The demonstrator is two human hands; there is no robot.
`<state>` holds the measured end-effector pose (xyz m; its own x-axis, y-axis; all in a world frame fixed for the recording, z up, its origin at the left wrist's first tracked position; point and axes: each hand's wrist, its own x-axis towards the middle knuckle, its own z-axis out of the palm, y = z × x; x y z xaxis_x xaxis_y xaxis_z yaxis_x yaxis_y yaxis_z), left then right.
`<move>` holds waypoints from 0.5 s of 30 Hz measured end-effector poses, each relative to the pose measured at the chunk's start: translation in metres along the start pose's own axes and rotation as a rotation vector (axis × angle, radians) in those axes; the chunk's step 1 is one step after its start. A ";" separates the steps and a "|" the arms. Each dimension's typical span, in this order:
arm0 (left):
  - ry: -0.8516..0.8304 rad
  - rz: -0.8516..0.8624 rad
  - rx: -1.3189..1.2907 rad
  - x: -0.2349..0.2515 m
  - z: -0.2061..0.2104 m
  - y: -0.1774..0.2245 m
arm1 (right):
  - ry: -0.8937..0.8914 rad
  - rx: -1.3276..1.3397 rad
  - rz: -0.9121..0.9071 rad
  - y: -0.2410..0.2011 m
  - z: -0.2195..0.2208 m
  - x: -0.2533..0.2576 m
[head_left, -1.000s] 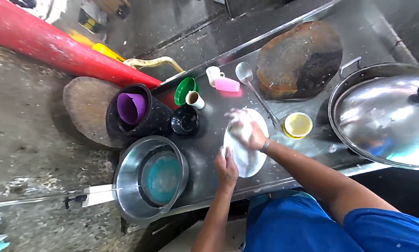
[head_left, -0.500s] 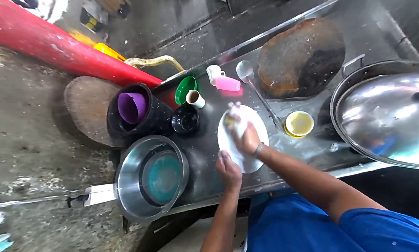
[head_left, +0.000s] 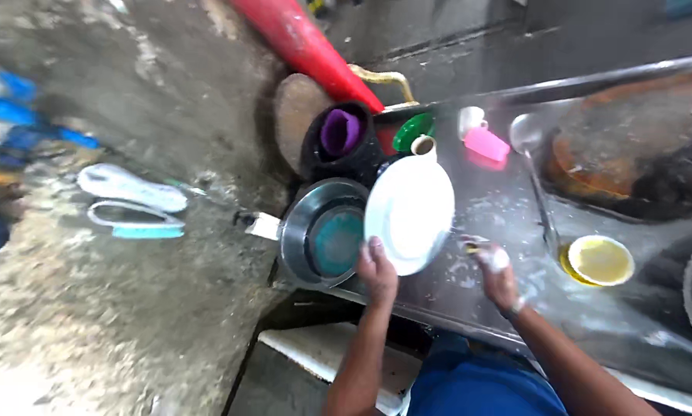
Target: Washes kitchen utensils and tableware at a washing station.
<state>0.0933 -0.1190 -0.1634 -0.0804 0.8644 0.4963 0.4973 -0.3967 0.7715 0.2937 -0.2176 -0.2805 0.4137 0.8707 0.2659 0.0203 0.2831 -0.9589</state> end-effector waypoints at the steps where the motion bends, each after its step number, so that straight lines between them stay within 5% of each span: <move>1: 0.037 0.074 0.150 0.015 -0.029 -0.011 | 0.117 0.188 0.156 0.006 -0.006 -0.005; 4: -0.018 0.123 0.442 0.043 -0.093 -0.059 | 0.299 0.481 0.478 0.010 -0.023 -0.015; 9: -0.367 0.173 0.630 0.027 -0.110 -0.161 | 0.258 0.591 0.760 0.008 -0.020 -0.026; 12: -0.688 0.050 0.761 0.048 -0.114 -0.169 | 0.236 0.615 0.818 0.013 -0.022 -0.022; 15: -0.553 0.009 0.758 0.134 -0.141 -0.151 | 0.250 0.638 0.834 0.010 -0.034 -0.018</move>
<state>-0.1138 0.0135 -0.1569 0.2515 0.9636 0.0910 0.9417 -0.2653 0.2068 0.3172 -0.2438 -0.2980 0.2535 0.7999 -0.5440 -0.8021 -0.1406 -0.5804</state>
